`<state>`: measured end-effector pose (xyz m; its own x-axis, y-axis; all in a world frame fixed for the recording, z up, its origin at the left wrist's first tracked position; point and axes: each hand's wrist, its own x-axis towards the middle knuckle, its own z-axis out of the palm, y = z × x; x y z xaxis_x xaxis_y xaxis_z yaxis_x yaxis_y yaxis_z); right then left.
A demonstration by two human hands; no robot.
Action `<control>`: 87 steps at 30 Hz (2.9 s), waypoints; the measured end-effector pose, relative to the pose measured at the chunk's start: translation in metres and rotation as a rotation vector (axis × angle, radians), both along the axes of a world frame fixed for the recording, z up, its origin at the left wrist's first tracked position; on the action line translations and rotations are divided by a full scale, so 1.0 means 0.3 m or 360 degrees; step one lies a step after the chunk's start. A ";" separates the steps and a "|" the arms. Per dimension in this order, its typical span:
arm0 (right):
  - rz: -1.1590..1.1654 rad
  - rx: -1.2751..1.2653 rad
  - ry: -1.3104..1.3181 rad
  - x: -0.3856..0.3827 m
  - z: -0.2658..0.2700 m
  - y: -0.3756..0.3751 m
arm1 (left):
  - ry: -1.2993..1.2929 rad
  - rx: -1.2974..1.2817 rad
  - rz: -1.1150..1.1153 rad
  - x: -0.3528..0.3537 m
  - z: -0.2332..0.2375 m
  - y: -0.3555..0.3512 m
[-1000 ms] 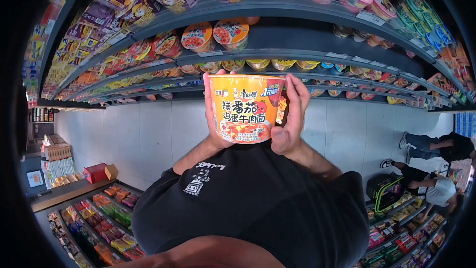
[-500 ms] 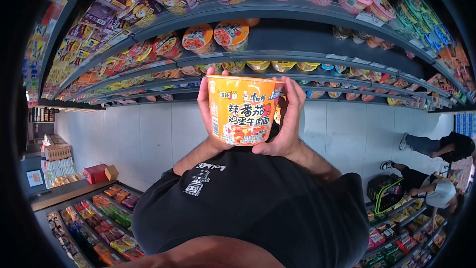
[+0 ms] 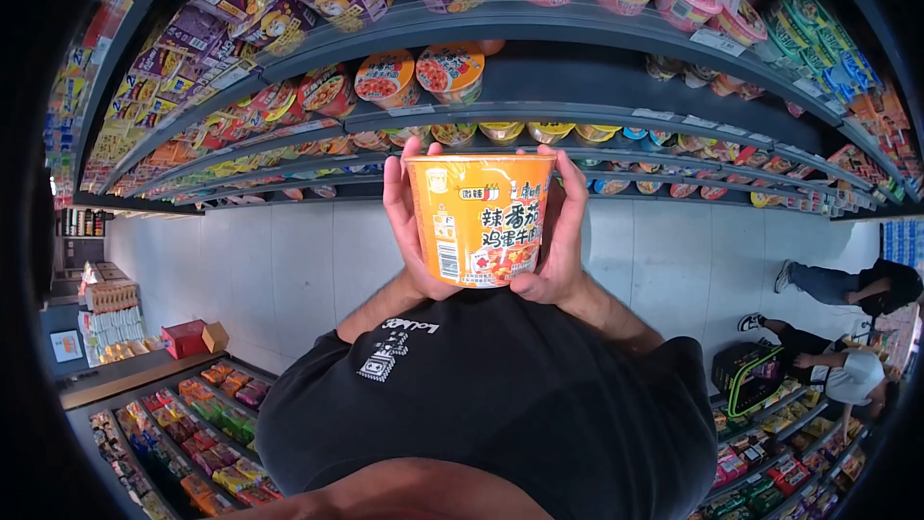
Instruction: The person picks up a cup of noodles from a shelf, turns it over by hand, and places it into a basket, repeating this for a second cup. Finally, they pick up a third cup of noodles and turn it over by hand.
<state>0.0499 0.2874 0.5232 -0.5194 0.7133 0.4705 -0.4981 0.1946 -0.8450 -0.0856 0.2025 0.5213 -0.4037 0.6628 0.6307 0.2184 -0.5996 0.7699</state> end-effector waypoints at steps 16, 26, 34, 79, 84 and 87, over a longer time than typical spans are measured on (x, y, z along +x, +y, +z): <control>0.0065 0.0036 -0.0168 0.016 -0.048 0.014 | -0.0059 0.0134 0.0067 -0.008 -0.019 0.000; 0.0055 -0.0001 -0.0182 0.016 -0.036 0.034 | 0.0110 0.0050 0.0218 -0.008 -0.001 0.004; 0.0117 -0.0140 -0.0057 0.018 -0.033 0.020 | 0.0143 0.0028 0.0204 -0.010 0.005 0.017; 0.0008 -0.0417 0.0003 0.005 0.015 0.007 | 0.0163 0.0231 0.0075 -0.012 -0.059 0.009; 0.0051 -0.0404 -0.0127 0.008 0.015 -0.005 | 0.0233 0.0211 0.0146 -0.024 -0.054 0.009; 0.0132 -0.0384 -0.0169 0.009 0.009 0.004 | 0.0363 0.0233 0.0200 -0.038 -0.042 0.012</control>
<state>0.0526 0.2885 0.5260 -0.6178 0.7514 0.2318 -0.4103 -0.0566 -0.9102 -0.0969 0.2060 0.5089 -0.3134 0.5119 0.7998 0.4555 -0.6580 0.5996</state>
